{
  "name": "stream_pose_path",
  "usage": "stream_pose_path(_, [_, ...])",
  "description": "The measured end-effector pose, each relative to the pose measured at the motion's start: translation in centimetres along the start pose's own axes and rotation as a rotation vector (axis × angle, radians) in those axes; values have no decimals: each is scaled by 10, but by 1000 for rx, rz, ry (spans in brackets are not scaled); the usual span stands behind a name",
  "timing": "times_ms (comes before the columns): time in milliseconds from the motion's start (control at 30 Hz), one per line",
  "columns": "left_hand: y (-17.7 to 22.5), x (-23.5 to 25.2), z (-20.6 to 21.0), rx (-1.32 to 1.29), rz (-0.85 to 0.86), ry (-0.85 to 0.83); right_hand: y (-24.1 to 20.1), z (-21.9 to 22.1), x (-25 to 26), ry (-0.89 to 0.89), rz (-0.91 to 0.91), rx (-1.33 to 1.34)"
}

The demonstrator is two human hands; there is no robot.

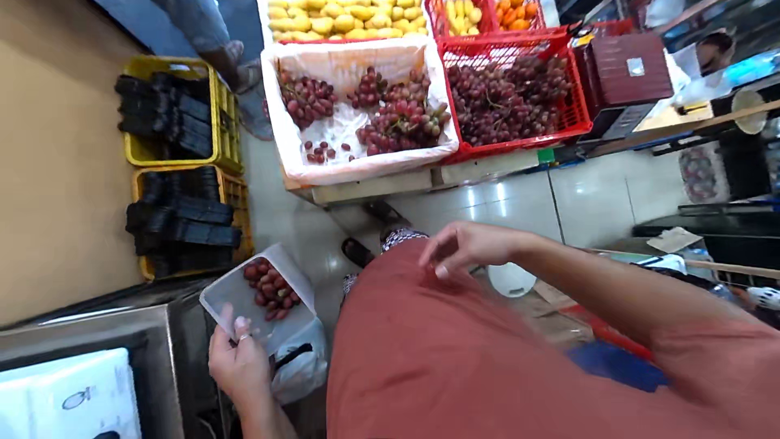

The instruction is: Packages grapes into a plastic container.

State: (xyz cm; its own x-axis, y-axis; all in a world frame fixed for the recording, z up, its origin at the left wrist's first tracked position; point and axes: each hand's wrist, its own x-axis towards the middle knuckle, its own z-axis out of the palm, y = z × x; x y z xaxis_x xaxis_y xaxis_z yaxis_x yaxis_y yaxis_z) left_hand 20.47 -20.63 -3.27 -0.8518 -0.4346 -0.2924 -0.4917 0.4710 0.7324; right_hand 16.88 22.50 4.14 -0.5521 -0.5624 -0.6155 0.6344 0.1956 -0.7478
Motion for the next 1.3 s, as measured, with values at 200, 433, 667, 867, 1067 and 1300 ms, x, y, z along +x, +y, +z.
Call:
stream_pose_path(200, [4, 0, 4, -11, -23, -23, 25, 31, 41, 65, -244, -500])
stream_pose_path(433, [6, 5, 7, -29, -25, -62, 27, 2, -8, -130, -174, -481])
stream_pose_path(667, [7, 9, 15, 15, -4, -72, 36, 17, 45, 0, -158, -364])
stream_pose_path(867, [12, 6, 15, -14, -22, -76, 34, 13, 46, -33, -147, -480])
stream_pose_path(1067, [9, 1, 12, -7, -17, -63, 23, 2, -12, -187, -127, -254])
stream_pose_path(1300, [8, -1, 9, 55, -14, -82, 61, 21, 41, 56, -247, -431])
